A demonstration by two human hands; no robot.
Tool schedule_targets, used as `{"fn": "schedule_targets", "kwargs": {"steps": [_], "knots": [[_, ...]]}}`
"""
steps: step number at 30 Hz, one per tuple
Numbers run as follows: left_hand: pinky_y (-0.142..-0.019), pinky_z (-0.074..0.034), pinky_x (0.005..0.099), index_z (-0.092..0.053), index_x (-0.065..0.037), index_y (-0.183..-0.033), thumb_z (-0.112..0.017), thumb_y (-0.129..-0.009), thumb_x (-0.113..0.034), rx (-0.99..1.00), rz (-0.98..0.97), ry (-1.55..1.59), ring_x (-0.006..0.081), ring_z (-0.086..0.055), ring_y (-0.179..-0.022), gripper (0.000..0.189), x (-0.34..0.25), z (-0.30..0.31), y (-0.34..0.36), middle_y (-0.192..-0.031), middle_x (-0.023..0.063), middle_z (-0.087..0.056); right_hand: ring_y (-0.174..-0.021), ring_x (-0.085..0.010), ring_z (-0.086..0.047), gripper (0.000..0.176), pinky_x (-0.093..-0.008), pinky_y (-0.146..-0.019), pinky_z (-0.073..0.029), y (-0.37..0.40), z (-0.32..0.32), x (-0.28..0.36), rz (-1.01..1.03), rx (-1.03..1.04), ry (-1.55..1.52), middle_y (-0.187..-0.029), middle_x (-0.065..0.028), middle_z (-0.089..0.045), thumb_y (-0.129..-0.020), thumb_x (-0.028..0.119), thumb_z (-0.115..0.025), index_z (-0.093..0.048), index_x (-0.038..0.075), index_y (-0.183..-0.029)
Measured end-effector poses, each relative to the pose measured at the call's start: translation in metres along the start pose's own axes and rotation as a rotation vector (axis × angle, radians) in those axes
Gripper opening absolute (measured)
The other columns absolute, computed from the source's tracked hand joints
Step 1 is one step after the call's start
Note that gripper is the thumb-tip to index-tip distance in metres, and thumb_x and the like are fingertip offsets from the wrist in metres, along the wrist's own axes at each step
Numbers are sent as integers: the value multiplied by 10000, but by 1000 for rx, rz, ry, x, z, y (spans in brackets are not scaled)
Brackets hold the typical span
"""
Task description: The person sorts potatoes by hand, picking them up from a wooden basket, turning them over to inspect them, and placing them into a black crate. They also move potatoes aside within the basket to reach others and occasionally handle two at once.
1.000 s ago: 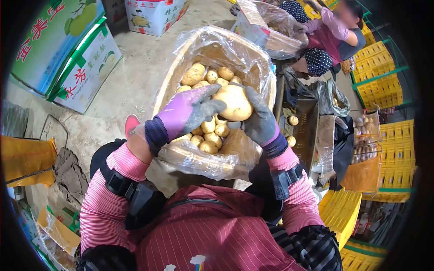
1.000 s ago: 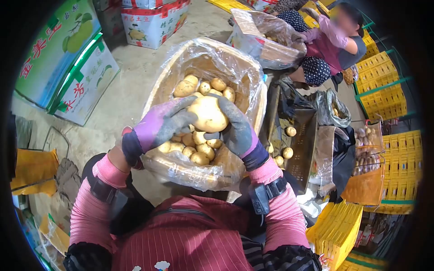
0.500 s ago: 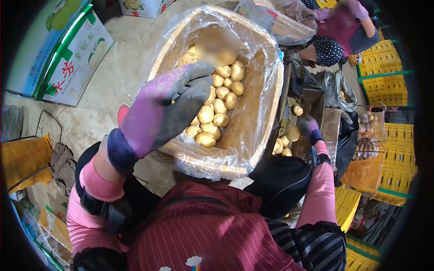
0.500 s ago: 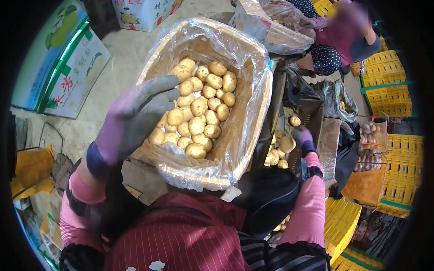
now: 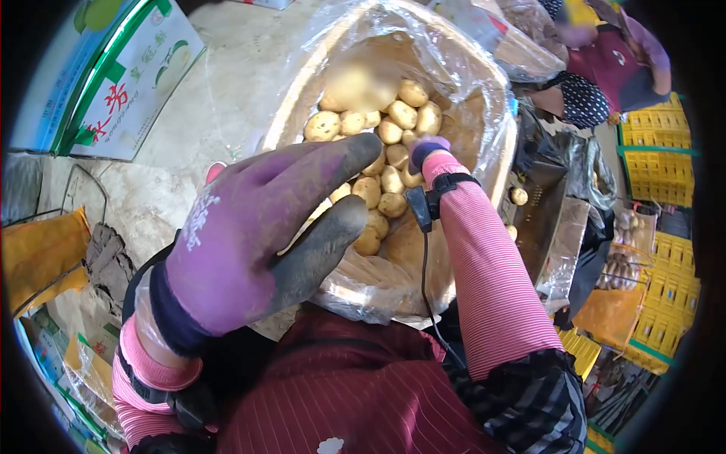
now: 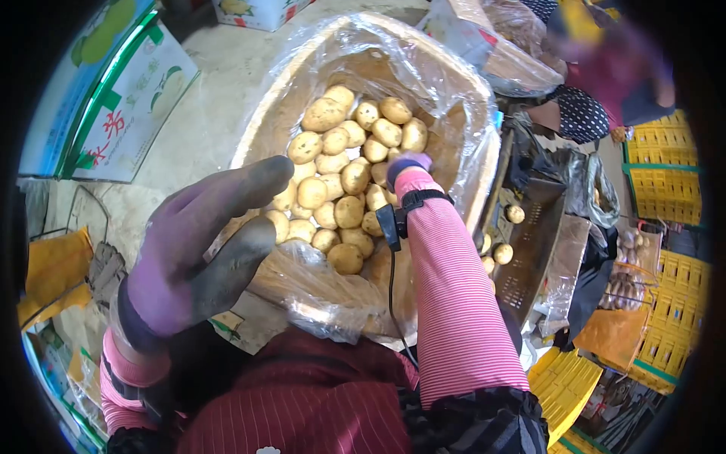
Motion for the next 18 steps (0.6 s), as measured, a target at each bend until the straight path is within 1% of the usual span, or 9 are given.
{"fn": "schedule_targets", "kwargs": {"steps": [2,3,4,7,10,11,12,14,18], "knots": [[-947,-519,384,-583,43,-1303,-669,-903,-39,27,51,-118,328,-672,-1102,417,8,8,3,-1196,216,-673,-1286,-266,-581,556,-443,-1064,-439,-41,-45,-7,-164,-116,109,-1472,-100,-536,-930,420,-579,-538,199,-1438],[-929,-527,390,-594,51,-1286,-678,-882,-34,43,20,-160,353,-677,-1083,421,10,11,3,-1181,224,-674,-1336,-322,-522,634,-452,-1066,-404,-62,-66,-15,-301,-173,-86,-1582,-111,-393,-980,471,-488,-431,137,-1515],[-929,-527,390,-594,51,-1286,-678,-882,-34,43,29,-159,353,-677,-1083,421,11,15,3,-1181,224,-674,-1324,-334,-519,661,-463,-991,-431,-69,-79,-16,-369,-231,20,-1617,-120,-329,-999,453,-446,-362,95,-1549],[-897,-543,396,-591,44,-1294,-688,-855,-32,111,74,-239,370,-685,-1048,455,16,17,7,-1173,229,-674,-1296,-334,-527,634,-481,-940,-443,-73,-81,1,-300,-166,238,-1614,-131,-333,-1008,413,-442,-356,105,-1556],[-827,-561,401,-594,30,-1296,-699,-827,-42,40,-122,-263,365,-698,-983,485,4,22,5,-1142,218,-685,-1262,-275,-549,566,-472,-859,-478,-37,-56,13,-202,-3,281,-1567,-91,-413,-1017,316,-434,-401,76,-1529],[-794,-563,400,-598,24,-1290,-704,-817,-44,37,-138,-274,355,-701,-936,490,1,24,0,-1122,208,-690,-1245,-264,-558,579,-462,-841,-488,-65,-79,10,-346,-41,259,-1506,-86,-480,-1012,328,-441,-398,65,-1526],[-760,-564,399,-601,19,-1285,-709,-806,-46,35,-160,-290,345,-704,-889,495,-6,27,-3,-1102,199,-696,-1217,-293,-569,585,-520,-846,-480,-52,-48,4,-183,-81,401,-1459,-127,-513,-1019,317,-421,-359,62,-1542],[-715,-556,396,-590,23,-1286,-732,-782,-42,64,-99,-316,343,-683,-795,528,-10,21,8,-1030,191,-694,-1295,-421,-471,587,-638,-887,-417,-45,-87,28,-232,-9,110,-1530,-192,-425,-1029,286,-394,-305,57,-1562],[-721,-548,406,-549,15,-1342,-730,-784,-37,109,-116,-269,374,-672,-835,589,-10,13,7,-1033,199,-675,-1247,-366,-556,581,-592,-809,-469,-35,-79,32,-197,-49,193,-1464,-120,-536,-1011,222,-424,-329,13,-1545]]}}
Point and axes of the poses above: each hand's wrist, its own y-axis away from the middle knuckle, its own z-axis out of the back of the hand, x = y × z, the point moved 8 cm from there along -y, towards the middle knuckle
